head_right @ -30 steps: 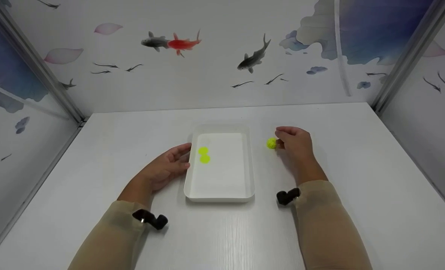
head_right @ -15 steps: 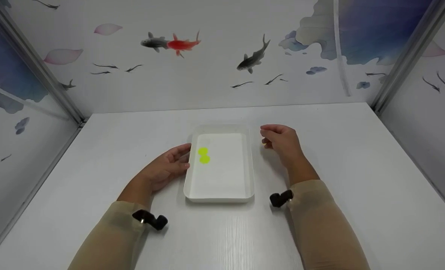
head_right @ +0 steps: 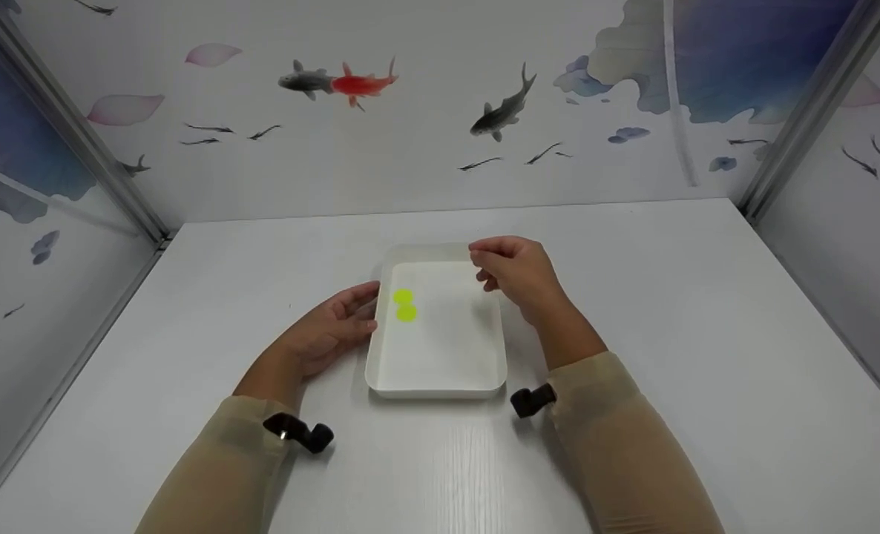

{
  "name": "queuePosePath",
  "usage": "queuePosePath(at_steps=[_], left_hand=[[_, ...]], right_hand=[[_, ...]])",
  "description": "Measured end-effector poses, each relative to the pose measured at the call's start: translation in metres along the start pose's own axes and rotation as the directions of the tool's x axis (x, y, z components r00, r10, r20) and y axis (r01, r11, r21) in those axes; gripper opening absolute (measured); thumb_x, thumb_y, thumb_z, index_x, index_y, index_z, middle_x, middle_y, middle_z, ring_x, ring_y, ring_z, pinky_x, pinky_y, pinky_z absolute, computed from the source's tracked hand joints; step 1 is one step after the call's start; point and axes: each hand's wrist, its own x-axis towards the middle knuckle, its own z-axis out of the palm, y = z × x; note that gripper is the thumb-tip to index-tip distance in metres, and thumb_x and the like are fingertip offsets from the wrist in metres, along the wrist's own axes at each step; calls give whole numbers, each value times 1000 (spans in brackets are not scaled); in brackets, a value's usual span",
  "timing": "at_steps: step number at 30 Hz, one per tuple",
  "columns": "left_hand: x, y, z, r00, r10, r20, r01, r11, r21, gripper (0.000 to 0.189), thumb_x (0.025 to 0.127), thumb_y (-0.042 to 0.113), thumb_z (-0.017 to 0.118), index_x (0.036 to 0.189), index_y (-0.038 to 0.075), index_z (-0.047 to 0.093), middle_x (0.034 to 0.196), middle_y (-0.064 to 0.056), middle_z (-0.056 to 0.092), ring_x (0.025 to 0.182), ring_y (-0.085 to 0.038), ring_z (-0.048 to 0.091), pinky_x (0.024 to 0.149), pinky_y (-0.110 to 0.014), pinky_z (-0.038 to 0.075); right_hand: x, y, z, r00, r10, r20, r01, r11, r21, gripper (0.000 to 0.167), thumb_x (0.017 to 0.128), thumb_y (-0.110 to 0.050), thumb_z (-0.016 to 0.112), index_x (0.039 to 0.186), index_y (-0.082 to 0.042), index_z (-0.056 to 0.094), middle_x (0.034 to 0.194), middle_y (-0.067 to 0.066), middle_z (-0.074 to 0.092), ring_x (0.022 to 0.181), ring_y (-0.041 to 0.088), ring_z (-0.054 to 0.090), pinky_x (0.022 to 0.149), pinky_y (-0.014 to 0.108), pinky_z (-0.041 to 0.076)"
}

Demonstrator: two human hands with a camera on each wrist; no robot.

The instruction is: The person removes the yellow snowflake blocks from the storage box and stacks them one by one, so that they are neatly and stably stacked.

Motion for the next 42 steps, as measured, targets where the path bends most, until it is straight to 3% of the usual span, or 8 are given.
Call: queuePosePath(at_steps=[8,14,22,25,30,35,42], left_hand=[[0,2,-1,1000,-17,-24,17,1000,19,79,91,2,81,160,27,50,170,9,44,159,-16,43,123,-38,46],[-1,2,-2,1000,4,-16,-4,1000,10,78,91,2,81,159,26,51,169,8,46,158,-16,43,124,-38,46],[0,2,-3,1000,9,-6,-9,1000,9,77,92,1,80,160,24,49,169,5,46,158,-16,45,123,-38,46],[0,2,-3,1000,8,-3,-8,1000,11,77,93,2,79,161,23,48,170,4,45,158,-17,44,123,-39,47],[1,3,-3,1000,8,7,-8,1000,6,78,93,2,79,162,21,47,171,3,44,158,-18,45,124,-40,46],[1,2,-2,1000,8,6,-8,1000,20,77,92,4,81,160,24,49,170,5,45,157,-17,45,124,-39,45],[1,1,-3,1000,12,8,-12,999,42,80,91,5,82,160,25,48,170,6,45,157,-15,45,126,-40,43]], right_hand=[[5,-17,26,996,4,94,-5,1000,6,30,103,-31,73,125,-10,73,108,3,70,91,17,67,78,25,60],[17,-29,43,992,18,128,-14,999,-31,28,104,-33,71,125,-15,74,114,2,71,97,21,68,84,30,60],[38,-36,65,987,38,155,-27,997,-73,28,104,-36,70,127,-20,75,132,13,69,108,27,68,93,35,60],[46,-36,73,986,50,160,-38,997,-74,30,104,-36,70,129,-19,74,134,14,69,114,31,69,100,42,58],[55,-37,86,983,63,170,-51,996,-77,33,105,-33,69,132,-16,73,136,16,69,110,28,69,106,48,56],[63,-31,93,982,73,173,-56,993,-99,34,104,-33,70,134,-17,73,134,13,70,105,23,68,101,41,56],[72,-11,99,980,116,162,-91,984,-155,29,104,-35,70,130,-21,74,129,6,72,111,23,68,94,35,56]])
